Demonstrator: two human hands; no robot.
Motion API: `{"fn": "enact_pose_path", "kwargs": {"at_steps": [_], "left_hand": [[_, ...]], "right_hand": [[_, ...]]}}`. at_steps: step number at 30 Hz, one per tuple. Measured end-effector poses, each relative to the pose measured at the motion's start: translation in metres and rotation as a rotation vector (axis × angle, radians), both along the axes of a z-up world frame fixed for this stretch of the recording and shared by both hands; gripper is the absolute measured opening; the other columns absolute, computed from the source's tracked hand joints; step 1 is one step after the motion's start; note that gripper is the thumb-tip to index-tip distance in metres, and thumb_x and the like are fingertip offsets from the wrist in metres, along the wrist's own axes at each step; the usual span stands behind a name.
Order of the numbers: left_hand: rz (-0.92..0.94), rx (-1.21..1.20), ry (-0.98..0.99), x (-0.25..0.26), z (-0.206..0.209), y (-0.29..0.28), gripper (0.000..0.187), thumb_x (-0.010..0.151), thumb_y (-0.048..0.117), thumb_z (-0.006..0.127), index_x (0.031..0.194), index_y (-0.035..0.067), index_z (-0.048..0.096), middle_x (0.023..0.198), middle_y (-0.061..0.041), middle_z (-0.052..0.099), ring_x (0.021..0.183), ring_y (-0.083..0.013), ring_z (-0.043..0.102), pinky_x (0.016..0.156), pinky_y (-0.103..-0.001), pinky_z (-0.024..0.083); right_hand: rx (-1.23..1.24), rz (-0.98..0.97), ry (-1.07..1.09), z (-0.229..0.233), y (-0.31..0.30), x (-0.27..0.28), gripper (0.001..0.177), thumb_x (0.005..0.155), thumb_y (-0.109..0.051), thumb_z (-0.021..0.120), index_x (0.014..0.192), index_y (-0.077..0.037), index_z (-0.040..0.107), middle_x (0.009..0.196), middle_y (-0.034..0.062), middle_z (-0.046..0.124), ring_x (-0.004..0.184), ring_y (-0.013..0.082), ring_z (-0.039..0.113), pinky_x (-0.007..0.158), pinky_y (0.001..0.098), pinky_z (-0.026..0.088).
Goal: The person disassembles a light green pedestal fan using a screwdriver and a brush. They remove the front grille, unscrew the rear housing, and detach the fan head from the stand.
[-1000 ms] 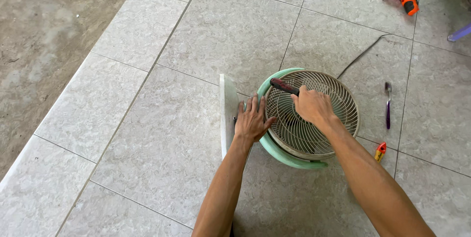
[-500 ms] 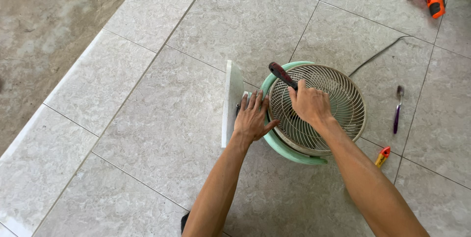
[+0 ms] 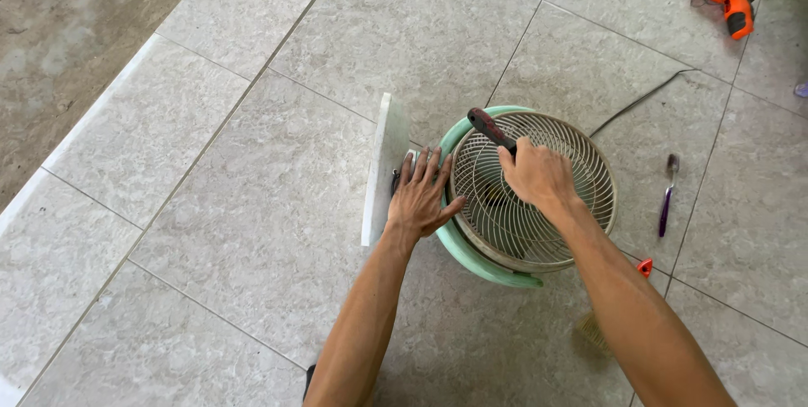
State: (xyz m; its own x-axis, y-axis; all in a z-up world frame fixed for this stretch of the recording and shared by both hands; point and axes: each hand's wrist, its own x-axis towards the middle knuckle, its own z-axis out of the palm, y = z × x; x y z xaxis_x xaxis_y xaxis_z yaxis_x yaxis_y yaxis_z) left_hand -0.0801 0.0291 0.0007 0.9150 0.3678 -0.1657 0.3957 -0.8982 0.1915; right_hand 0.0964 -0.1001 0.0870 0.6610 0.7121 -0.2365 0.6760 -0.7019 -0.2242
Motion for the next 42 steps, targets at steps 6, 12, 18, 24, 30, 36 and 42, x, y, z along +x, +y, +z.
{"fn": "enact_pose_path", "kwargs": {"at_steps": [6,12,18,24,30,36,42], "left_hand": [[-0.011,0.034,-0.116,0.022,-0.009,0.003,0.087,0.095,0.069,0.029,0.162,0.016,0.013,0.167,-0.012,0.017,0.155,-0.0305,0.010,0.126,-0.050,-0.003],[-0.107,0.027,-0.156,0.068,-0.013,0.025,0.081,0.098,0.069,0.028,0.162,0.020,0.017,0.167,-0.013,0.022,0.155,-0.0314,0.012,0.127,-0.049,0.000],[-0.175,0.036,-0.163,0.095,-0.010,0.040,0.079,0.098,0.068,0.030,0.161,0.022,0.017,0.164,-0.011,0.027,0.155,-0.0289,0.014,0.128,-0.048,0.003],[-0.180,0.005,-0.237,0.091,-0.004,0.041,0.092,0.096,0.066,0.037,0.161,0.005,0.013,0.161,-0.013,0.034,0.153,-0.0279,0.020,0.128,-0.047,0.006],[-0.182,0.008,-0.273,0.091,-0.002,0.042,0.095,0.095,0.065,0.042,0.160,0.003,0.013,0.160,-0.014,0.035,0.153,-0.0284,0.022,0.127,-0.047,0.007],[-0.142,-0.009,-0.302,0.090,-0.004,0.038,0.095,0.094,0.065,0.044,0.160,0.003,0.015,0.161,-0.015,0.033,0.154,-0.0288,0.020,0.128,-0.046,0.008],[-0.087,-0.008,-0.430,0.067,-0.013,0.019,0.096,0.099,0.069,0.038,0.163,0.001,0.014,0.167,-0.018,0.027,0.158,-0.0304,0.016,0.131,-0.045,0.008]], "right_hand": [[0.052,-0.038,0.015,-0.002,-0.025,0.006,0.046,0.104,-0.045,0.050,0.097,-0.002,0.065,0.060,0.0126,0.066,0.060,0.0312,0.071,0.064,0.0476,0.055],[0.098,-0.109,0.019,0.001,-0.038,0.027,0.042,0.105,-0.044,0.049,0.095,-0.004,0.062,0.051,0.0087,0.063,0.042,0.0229,0.061,0.048,0.0401,0.051],[0.601,-0.160,0.032,-0.010,-0.026,0.035,0.034,0.109,-0.035,0.043,0.098,-0.006,0.055,0.054,0.0025,0.056,0.032,0.0148,0.045,0.027,0.0283,0.032],[0.011,-0.079,-0.038,-0.015,-0.002,0.037,0.037,0.105,-0.039,0.050,0.093,-0.006,0.060,0.057,0.0060,0.064,0.041,0.0178,0.058,0.040,0.0353,0.047],[-0.057,-0.029,-0.154,-0.017,0.004,0.023,0.042,0.104,-0.042,0.051,0.095,-0.003,0.064,0.060,0.0125,0.066,0.053,0.0272,0.065,0.054,0.0461,0.053],[-0.062,-0.187,0.057,-0.001,0.007,0.010,0.042,0.106,-0.041,0.044,0.099,-0.004,0.061,0.067,0.0117,0.070,0.058,0.0305,0.070,0.061,0.0484,0.057],[-0.029,-0.113,-0.174,-0.008,-0.007,-0.001,0.042,0.105,-0.044,0.050,0.094,-0.006,0.063,0.064,0.0081,0.063,0.059,0.0219,0.061,0.058,0.0439,0.050]]}}
